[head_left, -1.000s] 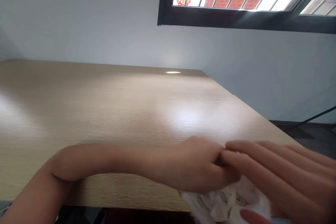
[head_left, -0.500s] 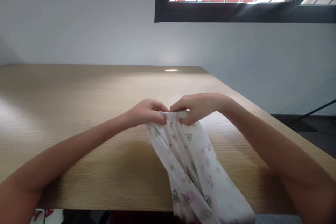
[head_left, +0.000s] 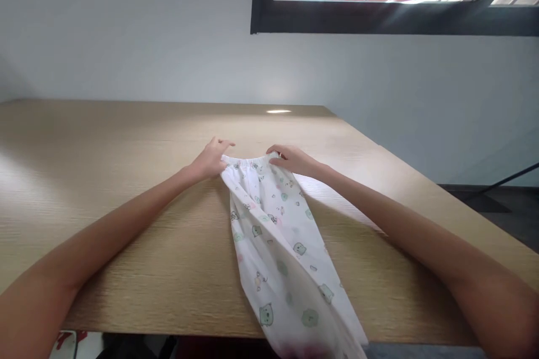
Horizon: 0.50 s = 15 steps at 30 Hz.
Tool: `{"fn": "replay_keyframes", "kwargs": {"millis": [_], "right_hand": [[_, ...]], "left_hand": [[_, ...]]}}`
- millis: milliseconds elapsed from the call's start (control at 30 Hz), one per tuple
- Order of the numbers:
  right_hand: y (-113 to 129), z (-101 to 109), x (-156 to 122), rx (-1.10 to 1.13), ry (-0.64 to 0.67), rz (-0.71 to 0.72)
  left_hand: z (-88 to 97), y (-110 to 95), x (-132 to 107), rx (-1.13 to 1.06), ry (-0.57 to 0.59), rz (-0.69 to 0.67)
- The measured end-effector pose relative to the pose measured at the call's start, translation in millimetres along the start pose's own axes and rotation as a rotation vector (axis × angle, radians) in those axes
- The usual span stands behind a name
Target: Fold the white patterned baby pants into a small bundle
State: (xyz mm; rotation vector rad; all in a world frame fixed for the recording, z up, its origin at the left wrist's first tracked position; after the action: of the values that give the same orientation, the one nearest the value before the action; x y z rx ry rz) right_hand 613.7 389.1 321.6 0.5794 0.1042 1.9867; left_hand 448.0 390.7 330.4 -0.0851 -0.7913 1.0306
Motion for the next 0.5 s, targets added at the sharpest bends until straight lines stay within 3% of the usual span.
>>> {"fn": "replay_keyframes", "kwargs": {"millis": [67,133,200,267,367,500], "right_hand": [[-3,-7,-1,-0.117,-0.017,0.071],[9,-10,-4,-0.262,-0.077,0.207],[31,-11,-10,-0.342,-0.154,0.350],[57,-14,-19,-0.260,-0.180,0.434],[89,-24,-33,-0.006,-0.117,0.444],[100,-45,-42,0.065,0.048,0.444]], "left_hand": [[0.4,-29,-7,0.107,0.016,-0.147],[-1.7,-77,-26,0.053,0.102,-0.358],[-5.2,-132,-63,-0.115,0.277,-0.589],[-7.3,-173,-104,-0.229,0.440,-0.745],[-12.8,-202,-145,-0.218,0.531,-0.854],[-8.0,-208,-146,-0.147,0.495,-0.863]]}}
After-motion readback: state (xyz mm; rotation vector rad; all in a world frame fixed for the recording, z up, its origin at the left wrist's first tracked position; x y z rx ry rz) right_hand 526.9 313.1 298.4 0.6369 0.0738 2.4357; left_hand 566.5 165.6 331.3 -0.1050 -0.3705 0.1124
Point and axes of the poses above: each hand's wrist, its own x-axis towards the middle knuckle, its own z-axis out of the back of the hand, y = z × x, the point moved 10 cm from there along x, towards the middle knuckle, and after that the axes turned 15 degrees about -y, right-handed, at the moved point
